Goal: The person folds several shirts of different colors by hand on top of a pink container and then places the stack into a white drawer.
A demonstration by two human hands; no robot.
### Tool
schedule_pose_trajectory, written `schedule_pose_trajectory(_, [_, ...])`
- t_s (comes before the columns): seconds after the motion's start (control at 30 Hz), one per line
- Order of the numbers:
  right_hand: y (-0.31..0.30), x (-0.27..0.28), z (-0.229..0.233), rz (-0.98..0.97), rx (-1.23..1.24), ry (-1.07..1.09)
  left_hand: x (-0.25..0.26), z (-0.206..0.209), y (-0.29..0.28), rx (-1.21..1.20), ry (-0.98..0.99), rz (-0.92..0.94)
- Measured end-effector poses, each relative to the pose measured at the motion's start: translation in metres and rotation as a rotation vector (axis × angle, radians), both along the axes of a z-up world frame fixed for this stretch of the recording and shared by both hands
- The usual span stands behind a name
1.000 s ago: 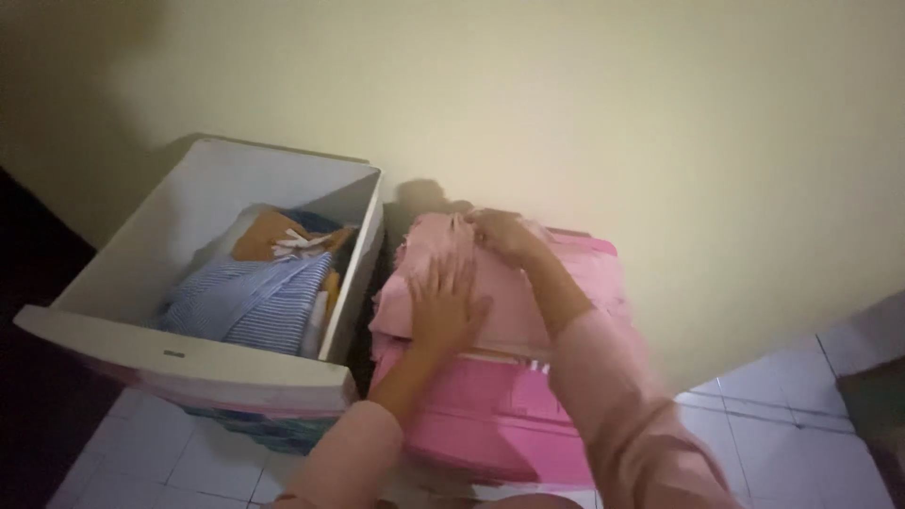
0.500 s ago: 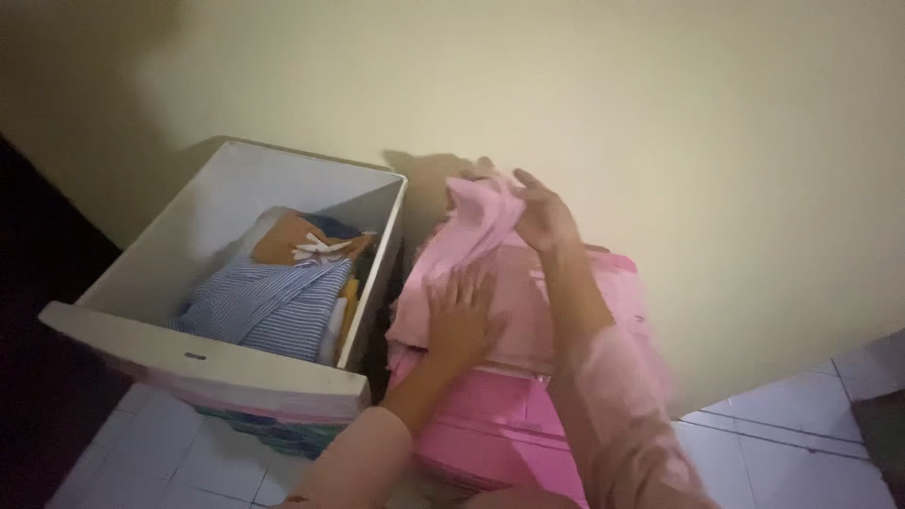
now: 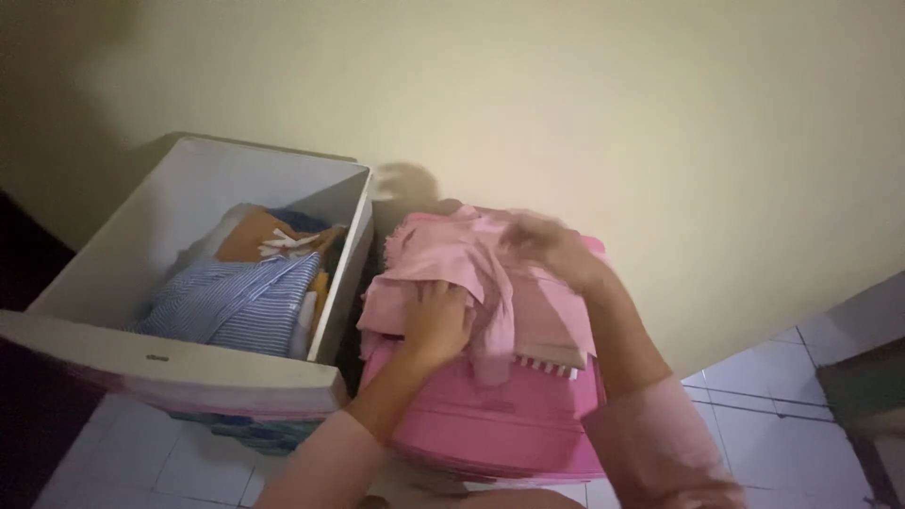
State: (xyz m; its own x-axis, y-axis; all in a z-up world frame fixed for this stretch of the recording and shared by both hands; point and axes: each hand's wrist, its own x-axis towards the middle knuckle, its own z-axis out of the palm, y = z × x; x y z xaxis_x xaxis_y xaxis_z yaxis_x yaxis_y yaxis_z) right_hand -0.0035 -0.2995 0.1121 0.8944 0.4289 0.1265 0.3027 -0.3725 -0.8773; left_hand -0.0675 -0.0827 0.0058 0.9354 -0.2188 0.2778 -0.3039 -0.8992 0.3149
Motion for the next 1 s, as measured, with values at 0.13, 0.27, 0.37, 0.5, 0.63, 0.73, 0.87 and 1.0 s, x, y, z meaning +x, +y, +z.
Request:
schedule_pose_trajectory(0.13, [0.028,-0.062,-0.008,0.003,-0.27,0.028,-0.005,0.03,0.01,0.021,0.27,0.027])
schedule_pose_trajectory(0.27, [0.051,-0.097,-0.03,-0.31,-0.581,-0.21,0.009,0.042,0.017,-0.089,-0.148,-0.052])
schedule_pose_trajectory(0.37, [0.057,-0.104,-0.053,-0.481,-0.665,-0.3,0.022,0.03,0.018,0.029,-0.384,-0.1])
schedule_pose_trajectory(0.5, [0.043,-0.106,-0.07,-0.463,-0.452,-0.162,0.025,0.007,0.021,0.052,-0.173,-0.127])
schedule_pose_trajectory(0.63, [-0.003,-0.092,-0.042,-0.411,0.018,0.057,0.034,0.011,0.025,0.05,0.05,-0.172])
schedule_pose_trajectory(0.73, [-0.057,-0.08,0.002,-0.263,0.041,0.174,0.035,0.011,0.033,0.048,0.041,-0.196])
schedule_pose_trajectory(0.87, [-0.092,-0.071,0.018,-0.361,-0.113,0.395,0.033,-0.004,0.039,-0.128,-0.185,-0.198])
schedule_pose_trajectory(1.0, [-0.109,-0.054,-0.006,-0.386,0.214,0.377,0.04,-0.007,0.042,-0.071,-0.366,-0.181])
